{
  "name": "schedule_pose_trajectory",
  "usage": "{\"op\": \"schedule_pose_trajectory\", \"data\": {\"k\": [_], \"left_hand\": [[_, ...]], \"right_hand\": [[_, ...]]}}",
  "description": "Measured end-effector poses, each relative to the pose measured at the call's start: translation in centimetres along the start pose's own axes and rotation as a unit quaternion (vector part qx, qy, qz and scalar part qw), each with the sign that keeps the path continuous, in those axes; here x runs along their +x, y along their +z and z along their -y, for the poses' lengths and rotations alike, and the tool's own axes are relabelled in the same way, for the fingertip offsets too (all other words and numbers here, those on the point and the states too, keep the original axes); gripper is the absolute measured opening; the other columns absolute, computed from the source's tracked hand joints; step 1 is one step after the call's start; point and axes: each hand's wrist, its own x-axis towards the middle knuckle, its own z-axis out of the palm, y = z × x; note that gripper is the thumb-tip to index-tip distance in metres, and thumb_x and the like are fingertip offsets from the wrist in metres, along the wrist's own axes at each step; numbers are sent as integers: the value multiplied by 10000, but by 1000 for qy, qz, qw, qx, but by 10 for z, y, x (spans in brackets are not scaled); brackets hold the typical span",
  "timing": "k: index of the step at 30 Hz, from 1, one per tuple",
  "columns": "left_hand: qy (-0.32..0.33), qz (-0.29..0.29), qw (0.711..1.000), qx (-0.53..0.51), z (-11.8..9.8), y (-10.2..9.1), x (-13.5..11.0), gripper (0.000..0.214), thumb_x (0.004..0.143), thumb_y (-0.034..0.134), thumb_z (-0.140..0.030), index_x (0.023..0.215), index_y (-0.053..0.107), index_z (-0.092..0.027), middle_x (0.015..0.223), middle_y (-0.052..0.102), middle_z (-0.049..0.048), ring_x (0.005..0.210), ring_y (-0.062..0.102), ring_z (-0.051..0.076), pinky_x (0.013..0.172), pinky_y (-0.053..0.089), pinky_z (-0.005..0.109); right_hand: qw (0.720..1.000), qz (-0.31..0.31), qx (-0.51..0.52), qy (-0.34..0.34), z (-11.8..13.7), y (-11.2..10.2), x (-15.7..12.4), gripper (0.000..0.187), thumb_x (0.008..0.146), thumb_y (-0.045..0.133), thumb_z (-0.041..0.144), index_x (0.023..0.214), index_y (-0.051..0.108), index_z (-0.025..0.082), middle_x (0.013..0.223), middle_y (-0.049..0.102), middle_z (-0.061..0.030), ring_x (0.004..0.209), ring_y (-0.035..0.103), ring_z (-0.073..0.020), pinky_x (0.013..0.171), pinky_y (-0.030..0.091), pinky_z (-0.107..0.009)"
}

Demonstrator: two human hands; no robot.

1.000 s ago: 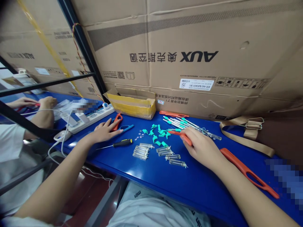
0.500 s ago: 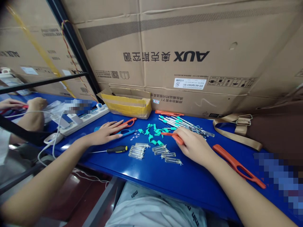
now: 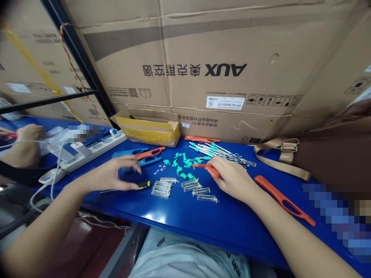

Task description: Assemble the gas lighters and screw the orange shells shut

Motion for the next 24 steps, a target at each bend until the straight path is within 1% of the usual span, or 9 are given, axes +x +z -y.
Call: {"op": "schedule_pose_trajectory", "data": {"k": [1,2,5,9,14,18,19,21,24], "left_hand": [[-18,72,997,-24,-7,0,-2,410,776,760,-516,1060,699,-228,1021,678,26,920,636,204,819,506,281],[-40,120,991,-34,-12,0,-3,350,786,741,-442,1057,688,-228,961,673,10,848,628,187,751,492,266],[-51,151,987,-34,-20,3,0,131,814,626,-288,915,661,-212,830,637,-9,725,584,164,644,432,256],[-48,167,984,-40,-18,0,6,76,808,589,-275,839,600,-207,768,596,-18,674,546,156,597,402,250],[-52,139,988,-38,-22,-4,8,216,861,509,-292,1030,607,-198,950,664,27,817,620,199,690,462,273],[-29,115,992,-43,-40,1,21,268,924,454,-287,1145,584,-209,1074,672,36,929,645,209,801,494,290],[-16,98,994,-43,-47,4,27,284,937,458,-284,1188,571,-216,1122,668,37,973,643,209,839,494,293],[49,42,998,-20,-63,9,42,313,960,478,-287,1252,564,-215,1176,671,50,1020,651,219,875,499,308],[127,26,991,16,-92,18,68,314,1008,480,-332,1300,561,-249,1202,688,48,1028,680,228,820,523,310]], "right_hand": [[1000,3,0,2,1,0,1,128,1020,452,239,1070,570,248,1036,671,-53,918,651,-223,771,492,-331],[1000,6,-2,4,2,0,1,128,1018,452,233,1068,570,245,1031,673,-54,915,652,-223,765,491,-330],[1000,18,-14,11,5,-1,1,132,1010,453,217,1061,572,236,1042,677,-62,910,657,-222,757,490,-327],[997,61,-39,37,5,-3,0,147,1009,455,243,1061,592,229,1054,683,-67,891,669,-227,736,494,-333],[992,106,-37,60,0,0,-2,247,980,503,244,1204,606,252,1132,705,-62,969,700,-248,762,510,-339],[991,81,-20,109,-5,7,-2,146,950,545,259,1036,661,237,1011,720,-67,880,699,-248,703,493,-322],[990,72,-16,121,-6,8,-2,132,950,544,268,995,663,231,989,720,-70,859,695,-245,693,488,-319],[989,57,-8,138,-8,11,0,126,947,549,281,943,661,223,949,726,-70,820,691,-239,676,482,-315],[985,27,7,169,-12,13,2,118,933,555,265,918,659,211,905,742,-71,792,698,-241,674,489,-316]]}}
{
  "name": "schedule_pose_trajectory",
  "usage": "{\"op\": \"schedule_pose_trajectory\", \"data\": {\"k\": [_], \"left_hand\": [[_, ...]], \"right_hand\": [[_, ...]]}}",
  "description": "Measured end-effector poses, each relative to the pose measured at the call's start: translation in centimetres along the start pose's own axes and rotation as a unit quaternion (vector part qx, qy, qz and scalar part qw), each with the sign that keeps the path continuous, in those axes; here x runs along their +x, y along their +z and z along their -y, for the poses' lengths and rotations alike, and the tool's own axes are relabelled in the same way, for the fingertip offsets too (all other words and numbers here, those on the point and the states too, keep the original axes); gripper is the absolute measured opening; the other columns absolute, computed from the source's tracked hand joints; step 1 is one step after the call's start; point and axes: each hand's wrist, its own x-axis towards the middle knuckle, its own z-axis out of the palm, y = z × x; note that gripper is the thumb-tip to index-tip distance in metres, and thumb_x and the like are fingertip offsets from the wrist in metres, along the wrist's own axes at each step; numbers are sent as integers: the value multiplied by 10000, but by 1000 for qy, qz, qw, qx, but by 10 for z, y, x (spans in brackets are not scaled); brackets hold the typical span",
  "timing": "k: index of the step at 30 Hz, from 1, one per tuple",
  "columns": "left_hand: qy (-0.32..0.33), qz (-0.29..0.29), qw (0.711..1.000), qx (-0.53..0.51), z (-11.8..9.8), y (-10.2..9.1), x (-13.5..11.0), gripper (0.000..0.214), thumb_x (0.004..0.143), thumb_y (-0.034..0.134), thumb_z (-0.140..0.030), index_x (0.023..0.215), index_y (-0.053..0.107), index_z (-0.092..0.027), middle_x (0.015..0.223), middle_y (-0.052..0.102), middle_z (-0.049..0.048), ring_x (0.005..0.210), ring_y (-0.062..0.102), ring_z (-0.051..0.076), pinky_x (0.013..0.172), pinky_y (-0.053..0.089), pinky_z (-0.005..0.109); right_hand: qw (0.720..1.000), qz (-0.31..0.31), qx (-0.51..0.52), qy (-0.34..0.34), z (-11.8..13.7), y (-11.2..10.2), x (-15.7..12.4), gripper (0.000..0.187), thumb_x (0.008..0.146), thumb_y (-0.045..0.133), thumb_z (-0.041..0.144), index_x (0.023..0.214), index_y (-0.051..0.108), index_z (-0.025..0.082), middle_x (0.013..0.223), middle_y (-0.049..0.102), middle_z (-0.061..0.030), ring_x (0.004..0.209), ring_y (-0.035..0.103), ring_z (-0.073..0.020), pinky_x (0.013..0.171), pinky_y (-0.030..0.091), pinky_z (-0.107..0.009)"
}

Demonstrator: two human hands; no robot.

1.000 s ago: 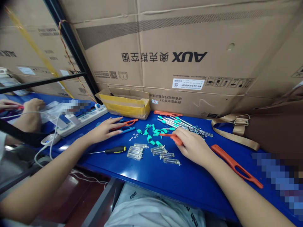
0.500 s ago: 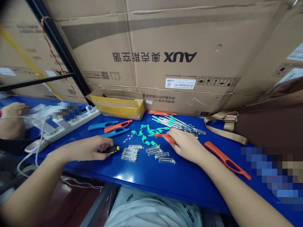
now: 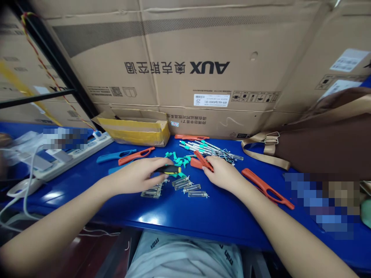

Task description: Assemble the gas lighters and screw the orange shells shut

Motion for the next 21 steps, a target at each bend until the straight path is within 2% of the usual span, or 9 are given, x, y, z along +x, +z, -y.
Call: {"op": "schedule_pose_trajectory", "data": {"k": [3,5,10,14,21], "left_hand": [[67,18,996,48,-20,13,37,339,997,511,-299,1330,558,-259,1217,694,52,1046,697,245,807,546,320],[90,29,994,55,-29,26,62,315,971,535,-266,1278,601,-247,1174,703,60,1018,704,259,762,555,325],[131,33,990,34,-32,61,117,347,913,565,-178,1251,642,-190,1150,713,109,1039,697,283,818,573,365],[164,27,986,5,-30,80,139,380,865,606,-112,1219,696,-217,1140,721,93,1072,684,261,937,556,370],[201,1,979,-13,-40,95,161,392,884,622,-133,1257,705,-217,1312,646,118,1231,615,278,1038,522,390]], "right_hand": [[998,-51,18,30,-5,-3,5,157,953,518,279,963,650,196,964,748,-96,859,704,-258,729,511,-336],[995,-83,22,42,-9,-7,7,178,959,498,299,965,637,189,974,734,-105,876,692,-266,746,511,-349],[991,-126,14,52,-19,-17,8,136,929,499,268,910,610,192,948,687,-103,883,659,-265,781,499,-359],[989,-141,2,53,-22,-23,7,101,915,520,259,893,602,206,955,676,-94,876,650,-255,761,488,-347],[982,-176,-8,61,-21,-30,8,103,915,520,264,865,598,218,900,650,-76,834,622,-247,712,452,-339]]}}
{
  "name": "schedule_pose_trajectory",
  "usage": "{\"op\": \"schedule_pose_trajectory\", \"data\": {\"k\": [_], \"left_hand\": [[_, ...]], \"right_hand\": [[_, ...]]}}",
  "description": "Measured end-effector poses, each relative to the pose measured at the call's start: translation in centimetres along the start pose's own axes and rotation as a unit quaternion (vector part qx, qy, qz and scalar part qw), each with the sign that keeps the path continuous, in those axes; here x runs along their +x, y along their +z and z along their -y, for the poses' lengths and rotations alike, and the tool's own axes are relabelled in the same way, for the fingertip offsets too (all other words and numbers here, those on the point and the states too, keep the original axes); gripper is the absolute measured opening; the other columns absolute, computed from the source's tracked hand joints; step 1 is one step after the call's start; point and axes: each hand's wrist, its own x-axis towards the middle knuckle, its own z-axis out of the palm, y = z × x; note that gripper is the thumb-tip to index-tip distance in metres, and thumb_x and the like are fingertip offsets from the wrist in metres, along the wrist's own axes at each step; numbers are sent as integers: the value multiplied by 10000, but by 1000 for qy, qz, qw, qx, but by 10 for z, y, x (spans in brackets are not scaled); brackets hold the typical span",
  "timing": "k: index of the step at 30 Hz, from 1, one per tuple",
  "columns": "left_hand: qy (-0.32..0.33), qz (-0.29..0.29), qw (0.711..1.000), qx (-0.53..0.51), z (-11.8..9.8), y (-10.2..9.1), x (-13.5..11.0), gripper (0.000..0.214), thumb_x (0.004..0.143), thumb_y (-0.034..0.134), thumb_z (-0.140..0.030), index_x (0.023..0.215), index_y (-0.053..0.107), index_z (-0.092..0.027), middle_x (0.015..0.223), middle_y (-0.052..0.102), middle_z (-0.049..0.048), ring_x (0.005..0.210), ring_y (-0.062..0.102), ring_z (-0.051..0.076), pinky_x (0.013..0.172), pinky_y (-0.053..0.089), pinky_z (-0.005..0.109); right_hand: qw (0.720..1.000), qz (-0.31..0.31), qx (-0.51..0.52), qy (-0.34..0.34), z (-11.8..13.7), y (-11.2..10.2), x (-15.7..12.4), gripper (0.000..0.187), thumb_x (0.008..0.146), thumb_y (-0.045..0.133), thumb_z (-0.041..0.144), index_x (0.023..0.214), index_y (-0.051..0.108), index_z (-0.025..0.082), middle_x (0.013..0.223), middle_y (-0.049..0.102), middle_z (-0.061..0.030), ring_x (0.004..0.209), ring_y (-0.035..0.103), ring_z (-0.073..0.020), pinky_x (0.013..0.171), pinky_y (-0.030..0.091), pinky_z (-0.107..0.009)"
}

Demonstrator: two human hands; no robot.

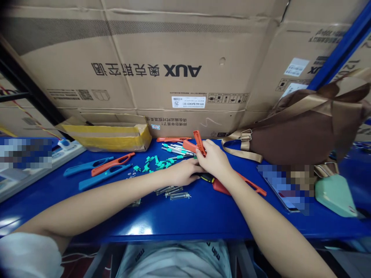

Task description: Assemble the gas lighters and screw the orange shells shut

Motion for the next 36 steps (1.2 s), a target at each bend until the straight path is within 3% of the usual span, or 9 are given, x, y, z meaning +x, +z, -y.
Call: {"op": "schedule_pose_trajectory", "data": {"k": [4,9,13,16,19,25,31,34,36], "left_hand": [[-3,-16,1000,13,-6,-1,11,361,867,592,-125,1203,712,-183,1282,661,129,1156,648,285,987,548,396],[17,-41,998,39,-43,-8,10,325,932,525,-234,1203,677,-138,1177,681,158,1089,646,306,964,536,443],[101,-22,992,68,-68,10,17,499,1000,504,-386,1471,517,-223,1477,545,160,1351,504,353,1129,402,546],[101,1,992,77,-64,29,37,550,1022,469,-479,1511,485,-230,1613,396,172,1487,352,390,1189,283,635],[114,11,991,69,-50,41,62,494,1037,452,-458,1488,519,-268,1604,439,104,1506,344,335,1210,291,589],[100,-2,994,43,-31,49,94,487,1057,412,-376,1506,485,-203,1613,423,113,1524,324,299,1249,244,550],[115,14,993,-18,-19,31,99,481,1010,506,-344,1461,534,-181,1557,498,133,1493,380,309,1234,298,523],[129,30,989,-73,-19,8,78,516,963,585,-308,1452,546,-148,1526,530,156,1460,431,319,1246,281,522],[126,28,985,-118,-21,-8,55,463,936,612,-256,1394,604,-193,1508,561,108,1431,472,279,1235,327,464]], "right_hand": [[1000,-14,0,0,-3,-7,2,96,901,532,263,835,588,222,882,635,-72,829,612,-247,707,445,-338],[999,-48,-4,15,-18,-24,11,148,928,500,284,865,607,205,882,637,-90,807,607,-250,724,449,-355],[998,-54,-7,13,-30,-31,16,158,939,496,289,904,622,200,908,649,-95,835,609,-250,752,456,-354],[999,-42,-14,8,-34,-31,16,148,928,515,295,836,592,209,863,619,-77,800,585,-240,738,442,-349],[999,-33,-19,5,-37,-29,15,151,924,516,290,800,559,216,842,595,-65,778,563,-230,715,420,-339],[1000,-22,6,6,-42,-28,16,149,920,521,288,796,556,212,802,610,-43,724,558,-204,670,393,-315],[998,-37,39,39,-48,-32,18,139,881,561,299,782,577,203,831,626,-67,771,563,-226,719,412,-336],[992,-51,88,74,-51,-37,19,158,889,560,321,873,631,181,840,659,-68,781,589,-228,737,448,-346],[986,-49,133,90,-51,-42,20,214,902,550,330,977,658,162,886,690,-70,802,615,-223,758,479,-353]]}}
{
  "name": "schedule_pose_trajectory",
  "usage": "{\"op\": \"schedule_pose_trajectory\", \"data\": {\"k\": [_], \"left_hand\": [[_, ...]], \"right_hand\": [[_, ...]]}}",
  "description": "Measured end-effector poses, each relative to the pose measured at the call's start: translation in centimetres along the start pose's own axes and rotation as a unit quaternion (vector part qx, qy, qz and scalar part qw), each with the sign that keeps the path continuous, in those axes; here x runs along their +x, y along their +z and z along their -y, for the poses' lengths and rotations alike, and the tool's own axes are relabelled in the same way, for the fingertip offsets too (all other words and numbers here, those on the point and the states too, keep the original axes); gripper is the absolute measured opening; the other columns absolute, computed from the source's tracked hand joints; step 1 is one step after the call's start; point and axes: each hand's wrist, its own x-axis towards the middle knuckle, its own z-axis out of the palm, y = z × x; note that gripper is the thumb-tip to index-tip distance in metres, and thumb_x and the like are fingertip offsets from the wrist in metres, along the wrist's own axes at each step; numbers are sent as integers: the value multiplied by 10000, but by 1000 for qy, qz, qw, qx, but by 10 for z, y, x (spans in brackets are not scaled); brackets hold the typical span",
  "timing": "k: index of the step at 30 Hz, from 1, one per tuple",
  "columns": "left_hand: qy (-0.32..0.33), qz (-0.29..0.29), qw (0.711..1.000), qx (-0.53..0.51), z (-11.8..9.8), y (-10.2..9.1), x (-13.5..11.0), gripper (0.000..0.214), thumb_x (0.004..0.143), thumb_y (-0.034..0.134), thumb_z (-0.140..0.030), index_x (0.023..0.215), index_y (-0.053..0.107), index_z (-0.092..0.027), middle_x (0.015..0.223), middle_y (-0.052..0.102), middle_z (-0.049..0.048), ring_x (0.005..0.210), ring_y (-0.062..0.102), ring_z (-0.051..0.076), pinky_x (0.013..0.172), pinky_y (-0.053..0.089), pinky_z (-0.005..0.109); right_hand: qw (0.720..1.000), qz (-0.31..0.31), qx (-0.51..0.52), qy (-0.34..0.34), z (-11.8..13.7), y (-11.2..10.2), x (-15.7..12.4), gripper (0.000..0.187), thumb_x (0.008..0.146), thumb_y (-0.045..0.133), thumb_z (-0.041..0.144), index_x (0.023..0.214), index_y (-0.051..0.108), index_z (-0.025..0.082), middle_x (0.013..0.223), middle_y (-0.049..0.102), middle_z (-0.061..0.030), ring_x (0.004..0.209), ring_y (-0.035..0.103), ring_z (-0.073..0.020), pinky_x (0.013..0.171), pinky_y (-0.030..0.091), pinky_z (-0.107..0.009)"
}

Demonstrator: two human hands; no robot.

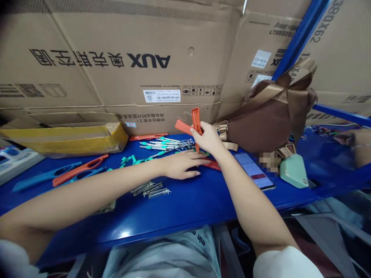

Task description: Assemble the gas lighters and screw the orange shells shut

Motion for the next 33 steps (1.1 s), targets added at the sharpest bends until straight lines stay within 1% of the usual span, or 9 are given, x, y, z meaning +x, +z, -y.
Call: {"op": "schedule_pose_trajectory", "data": {"k": [4,9,10,13,15,17,21,28,33], "left_hand": [[-82,-95,988,-89,-25,-17,-53,331,957,599,-285,1268,684,-205,1379,662,108,1323,579,264,1195,397,449],[-253,-236,910,-227,-42,-28,-103,535,1069,321,-493,1376,540,-115,1292,685,236,1027,754,289,849,638,451],[-290,-256,873,-296,-44,-30,-109,556,1067,303,-520,1315,578,-106,1234,713,233,959,772,272,808,652,415],[-390,-341,659,-545,-46,-37,-120,383,1012,537,-447,1094,680,-101,1008,780,176,779,777,216,754,657,325],[-402,-381,594,-584,-43,-39,-124,224,979,611,-311,996,686,-101,886,780,139,703,759,184,740,654,294],[-395,-414,583,-576,-39,-40,-129,135,962,614,-234,936,665,-111,824,766,113,682,750,169,753,652,286],[-365,-497,550,-563,-32,-42,-137,82,944,578,-177,874,610,-149,817,743,63,735,756,152,782,641,250],[-322,-574,507,-557,-32,-44,-144,105,805,571,-60,768,575,-158,772,693,19,715,739,138,662,612,192],[-279,-571,489,-597,-35,-45,-145,46,734,570,-135,730,538,-168,661,588,0,562,590,102,563,548,201]], "right_hand": [[994,59,86,13,14,2,-7,285,910,564,353,1085,671,155,933,713,-60,809,648,-207,749,535,-352],[960,205,189,-8,45,26,-34,316,964,512,367,1170,659,178,937,714,-55,775,670,-190,683,577,-336],[956,218,196,-18,51,31,-40,301,959,527,356,1162,662,181,977,713,-57,798,669,-187,717,581,-339],[930,310,186,-60,62,40,-52,346,983,515,364,1267,616,194,1163,690,-84,828,677,-188,770,590,-373],[923,329,166,-108,62,42,-54,356,992,503,338,1302,595,189,1283,655,-101,1057,664,-224,963,541,-412],[935,302,140,-125,59,42,-51,351,1001,470,311,1307,585,184,1273,662,-98,1184,613,-236,1055,474,-417],[965,244,60,-79,52,37,-45,248,1001,462,360,1090,622,192,960,679,-49,895,629,-206,814,500,-347],[900,420,-113,-29,58,33,-49,462,749,788,556,809,479,218,792,586,18,661,506,-141,567,341,-260],[897,422,-131,27,43,36,-41,319,933,577,520,868,522,212,860,649,-24,668,597,-156,568,372,-256]]}}
